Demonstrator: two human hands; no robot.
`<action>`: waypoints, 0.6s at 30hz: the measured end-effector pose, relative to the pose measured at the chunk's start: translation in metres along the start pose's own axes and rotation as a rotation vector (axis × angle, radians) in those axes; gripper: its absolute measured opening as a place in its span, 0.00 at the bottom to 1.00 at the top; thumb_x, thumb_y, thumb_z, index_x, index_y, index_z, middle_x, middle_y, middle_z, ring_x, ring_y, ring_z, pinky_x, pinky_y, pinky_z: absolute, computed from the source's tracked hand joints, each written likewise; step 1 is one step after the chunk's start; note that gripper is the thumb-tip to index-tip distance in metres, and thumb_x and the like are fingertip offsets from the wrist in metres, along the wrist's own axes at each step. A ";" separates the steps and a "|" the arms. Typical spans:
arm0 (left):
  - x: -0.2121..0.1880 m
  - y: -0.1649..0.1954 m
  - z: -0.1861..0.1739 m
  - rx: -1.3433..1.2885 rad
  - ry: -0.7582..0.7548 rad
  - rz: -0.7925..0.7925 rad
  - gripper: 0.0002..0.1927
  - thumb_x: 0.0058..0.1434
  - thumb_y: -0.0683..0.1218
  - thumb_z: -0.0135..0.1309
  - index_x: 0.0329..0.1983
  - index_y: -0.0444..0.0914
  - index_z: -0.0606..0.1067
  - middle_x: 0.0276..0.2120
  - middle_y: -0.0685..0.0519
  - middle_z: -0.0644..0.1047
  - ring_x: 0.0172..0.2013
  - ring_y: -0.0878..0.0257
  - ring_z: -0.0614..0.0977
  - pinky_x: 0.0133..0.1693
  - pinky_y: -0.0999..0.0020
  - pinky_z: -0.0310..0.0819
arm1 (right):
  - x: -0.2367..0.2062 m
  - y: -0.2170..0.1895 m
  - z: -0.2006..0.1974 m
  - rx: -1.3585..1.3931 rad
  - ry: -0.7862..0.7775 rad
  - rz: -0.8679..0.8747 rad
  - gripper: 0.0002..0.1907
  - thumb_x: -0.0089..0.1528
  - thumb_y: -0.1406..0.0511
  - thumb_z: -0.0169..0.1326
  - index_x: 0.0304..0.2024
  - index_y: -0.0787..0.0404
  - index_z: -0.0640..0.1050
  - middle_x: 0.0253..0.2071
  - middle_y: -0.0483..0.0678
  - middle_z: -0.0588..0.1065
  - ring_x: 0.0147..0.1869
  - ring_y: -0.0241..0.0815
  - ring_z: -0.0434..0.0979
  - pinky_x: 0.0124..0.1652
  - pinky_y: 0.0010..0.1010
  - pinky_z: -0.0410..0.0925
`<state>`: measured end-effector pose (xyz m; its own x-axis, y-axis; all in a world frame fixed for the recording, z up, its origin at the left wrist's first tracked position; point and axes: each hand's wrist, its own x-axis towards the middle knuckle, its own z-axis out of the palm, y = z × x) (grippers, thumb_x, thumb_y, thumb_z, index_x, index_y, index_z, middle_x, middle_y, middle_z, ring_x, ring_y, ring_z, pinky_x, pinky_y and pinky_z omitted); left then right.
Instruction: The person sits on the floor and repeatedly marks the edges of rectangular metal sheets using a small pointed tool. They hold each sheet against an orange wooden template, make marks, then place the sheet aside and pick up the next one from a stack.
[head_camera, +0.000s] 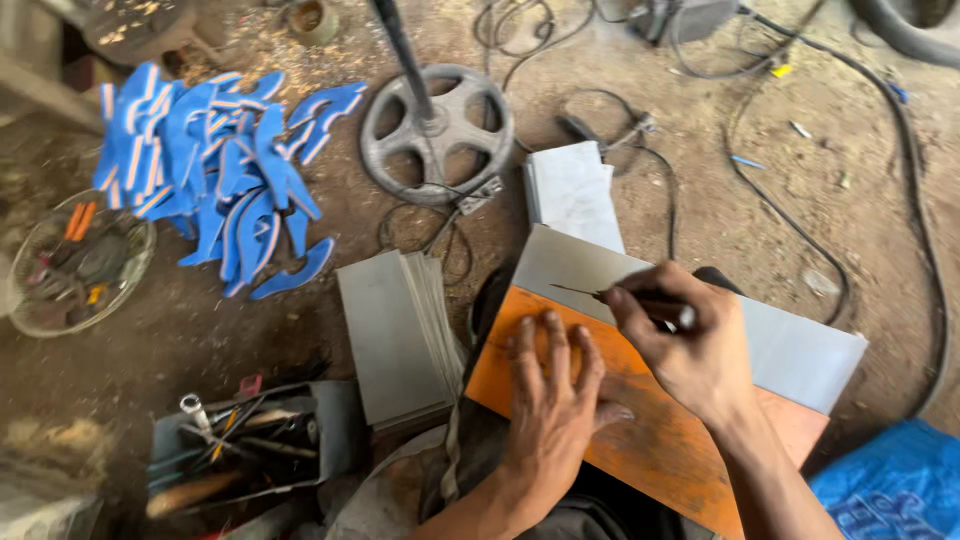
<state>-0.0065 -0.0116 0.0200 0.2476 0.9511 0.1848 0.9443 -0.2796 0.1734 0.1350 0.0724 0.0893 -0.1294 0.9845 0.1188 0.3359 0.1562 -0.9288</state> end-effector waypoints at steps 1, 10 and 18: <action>0.000 -0.001 0.001 -0.004 0.002 -0.014 0.52 0.57 0.72 0.53 0.69 0.28 0.60 0.67 0.24 0.57 0.66 0.24 0.56 0.62 0.28 0.57 | 0.007 -0.001 0.008 -0.038 -0.033 -0.008 0.07 0.61 0.66 0.62 0.36 0.65 0.81 0.29 0.45 0.81 0.32 0.31 0.80 0.32 0.25 0.72; 0.002 -0.011 0.013 -0.080 0.054 -0.052 0.52 0.55 0.71 0.56 0.68 0.28 0.62 0.67 0.24 0.58 0.66 0.24 0.57 0.62 0.25 0.56 | 0.030 0.000 0.031 -0.146 -0.155 -0.001 0.07 0.60 0.67 0.63 0.36 0.66 0.81 0.25 0.49 0.79 0.27 0.34 0.74 0.28 0.29 0.68; 0.005 -0.011 0.005 -0.086 0.027 -0.062 0.51 0.53 0.70 0.57 0.67 0.29 0.63 0.65 0.24 0.61 0.65 0.25 0.58 0.61 0.26 0.57 | 0.032 -0.007 0.026 -0.212 -0.205 -0.003 0.05 0.60 0.68 0.61 0.33 0.65 0.80 0.18 0.47 0.73 0.20 0.33 0.65 0.22 0.31 0.61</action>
<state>-0.0147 -0.0028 0.0143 0.1826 0.9632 0.1973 0.9351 -0.2322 0.2676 0.1044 0.1005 0.0910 -0.3091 0.9506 0.0275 0.5202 0.1932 -0.8319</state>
